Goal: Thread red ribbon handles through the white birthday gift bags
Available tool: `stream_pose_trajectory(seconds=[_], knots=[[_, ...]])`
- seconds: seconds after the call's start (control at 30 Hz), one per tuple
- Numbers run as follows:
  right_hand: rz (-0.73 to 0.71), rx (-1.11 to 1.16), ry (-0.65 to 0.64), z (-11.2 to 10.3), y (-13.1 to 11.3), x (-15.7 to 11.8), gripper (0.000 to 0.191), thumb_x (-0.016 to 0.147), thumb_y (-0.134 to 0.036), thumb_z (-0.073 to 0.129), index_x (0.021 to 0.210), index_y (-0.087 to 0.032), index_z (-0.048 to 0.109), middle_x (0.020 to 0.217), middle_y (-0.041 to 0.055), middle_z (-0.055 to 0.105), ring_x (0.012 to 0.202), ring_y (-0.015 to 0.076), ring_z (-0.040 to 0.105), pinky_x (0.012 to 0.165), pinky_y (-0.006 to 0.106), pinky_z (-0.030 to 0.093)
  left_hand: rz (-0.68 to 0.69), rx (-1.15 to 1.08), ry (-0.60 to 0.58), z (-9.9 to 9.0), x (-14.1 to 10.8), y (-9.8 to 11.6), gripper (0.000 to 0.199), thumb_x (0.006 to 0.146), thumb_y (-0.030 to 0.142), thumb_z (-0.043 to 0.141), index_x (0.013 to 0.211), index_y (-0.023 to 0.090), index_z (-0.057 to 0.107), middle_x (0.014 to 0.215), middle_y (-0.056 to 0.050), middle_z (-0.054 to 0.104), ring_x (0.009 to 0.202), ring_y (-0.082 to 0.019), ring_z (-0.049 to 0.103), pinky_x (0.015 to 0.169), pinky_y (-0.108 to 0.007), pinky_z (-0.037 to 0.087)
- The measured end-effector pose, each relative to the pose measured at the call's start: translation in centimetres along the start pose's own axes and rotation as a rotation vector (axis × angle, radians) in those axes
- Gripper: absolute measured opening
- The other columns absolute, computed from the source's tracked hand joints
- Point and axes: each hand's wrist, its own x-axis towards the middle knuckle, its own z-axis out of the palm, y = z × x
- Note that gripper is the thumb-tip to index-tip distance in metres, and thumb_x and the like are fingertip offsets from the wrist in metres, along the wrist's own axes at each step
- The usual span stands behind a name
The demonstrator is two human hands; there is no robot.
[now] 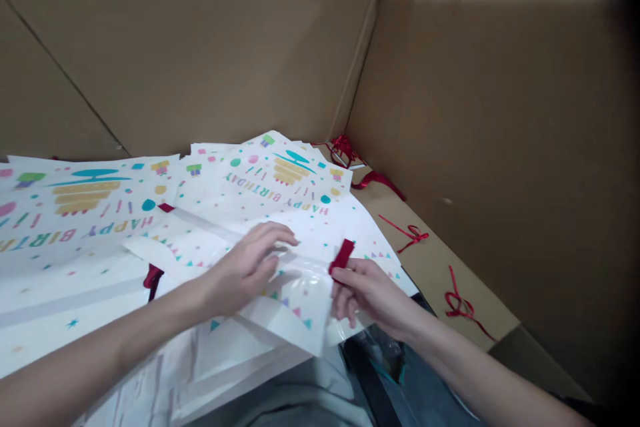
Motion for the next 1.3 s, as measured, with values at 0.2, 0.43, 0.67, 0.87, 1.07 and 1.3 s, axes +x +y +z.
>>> stream_pose_trajectory(seconds=[0.2,0.43,0.67,0.87,1.07,1.3], knots=[[0.000,-0.039,0.156,-8.1,-0.9,-2.7,0.039,0.078,-0.046,0.086,0.071,-0.016,0.061,0.053,0.0010,0.065,0.040,0.0103,0.058,0.037,0.017,0.047,-0.442,0.407,0.073,-9.0,-6.0,-8.1,0.039,0.097,0.050,0.043,0.104,0.025,0.072,0.115,-0.007,0.070,0.111,-0.030,0.061,0.097,-0.043,0.047],[0.031,0.027,0.351,-8.6,-0.3,-1.7,0.039,0.073,-0.050,0.088,0.086,-0.019,0.069,0.071,0.0052,0.074,0.058,0.0192,0.068,0.044,0.024,0.051,-0.478,0.330,0.056,-8.9,-7.2,-9.8,0.040,0.097,0.055,0.046,0.104,0.027,0.075,0.115,-0.004,0.073,0.111,-0.026,0.063,0.096,-0.035,0.047],[0.017,0.051,0.359,-8.8,-0.8,-1.7,0.041,0.073,-0.054,0.086,0.083,-0.018,0.068,0.068,0.0036,0.072,0.059,0.0195,0.067,0.043,0.024,0.049,-0.554,0.289,0.022,-9.8,-5.4,-8.9,0.036,0.091,0.050,0.050,0.102,0.028,0.075,0.112,-0.003,0.074,0.102,-0.026,0.067,0.086,-0.033,0.051],[-0.010,0.086,0.418,-10.3,0.1,-1.3,0.040,0.070,-0.045,0.091,0.078,-0.020,0.061,0.064,0.0004,0.068,0.046,0.0141,0.058,0.037,0.023,0.045,-0.511,0.263,0.004,-9.3,-5.2,-8.8,0.033,0.089,0.046,0.051,0.102,0.026,0.075,0.110,-0.005,0.074,0.100,-0.026,0.068,0.085,-0.032,0.052],[-0.010,0.046,0.351,-11.8,-0.5,-1.6,0.038,0.073,-0.046,0.088,0.074,-0.018,0.064,0.054,0.0000,0.063,0.040,0.0123,0.055,0.037,0.022,0.044,-0.432,0.380,-0.013,-8.6,-5.5,-9.0,0.036,0.095,0.045,0.047,0.103,0.026,0.076,0.110,-0.007,0.072,0.106,-0.027,0.065,0.092,-0.035,0.051],[0.009,-0.015,0.210,-13.4,-1.3,-1.7,0.037,0.083,-0.048,0.080,0.071,-0.015,0.070,0.055,0.0055,0.067,0.042,0.0118,0.059,0.040,0.020,0.047,-0.444,0.342,-0.033,-8.9,-5.3,-9.3,0.042,0.096,0.053,0.046,0.098,0.027,0.078,0.108,-0.007,0.073,0.104,-0.027,0.066,0.092,-0.035,0.052]])
